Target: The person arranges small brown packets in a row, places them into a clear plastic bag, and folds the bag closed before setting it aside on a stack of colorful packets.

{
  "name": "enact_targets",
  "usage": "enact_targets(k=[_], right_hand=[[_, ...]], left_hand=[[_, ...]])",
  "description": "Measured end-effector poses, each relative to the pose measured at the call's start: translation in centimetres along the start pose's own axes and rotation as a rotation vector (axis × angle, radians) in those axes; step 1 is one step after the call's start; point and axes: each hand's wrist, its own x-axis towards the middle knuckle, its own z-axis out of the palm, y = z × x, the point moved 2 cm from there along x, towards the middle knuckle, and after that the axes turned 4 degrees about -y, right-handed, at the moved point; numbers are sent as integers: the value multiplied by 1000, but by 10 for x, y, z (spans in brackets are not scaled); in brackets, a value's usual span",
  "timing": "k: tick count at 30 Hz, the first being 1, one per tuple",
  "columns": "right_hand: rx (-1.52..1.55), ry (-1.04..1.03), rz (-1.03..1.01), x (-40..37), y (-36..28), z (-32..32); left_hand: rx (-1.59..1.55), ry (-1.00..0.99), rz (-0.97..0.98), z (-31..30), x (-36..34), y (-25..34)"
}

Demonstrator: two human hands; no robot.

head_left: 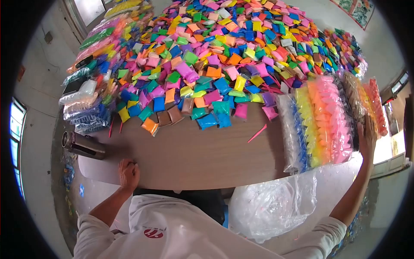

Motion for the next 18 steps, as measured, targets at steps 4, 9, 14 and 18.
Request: enact_targets(k=[4,9,14,18], right_hand=[[-9,-43,45,2,-1,0],[-81,360,112,3,-47,-53],[511,316,-179,-45,-226,-57],[690,-139,-501,-107,-381,12]], left_hand=[[-33,24,42,-5,4,8],[-43,38,71,-7,7,11],[-83,33,78,-15,8,15],[-133,5,77,-18,7,14]])
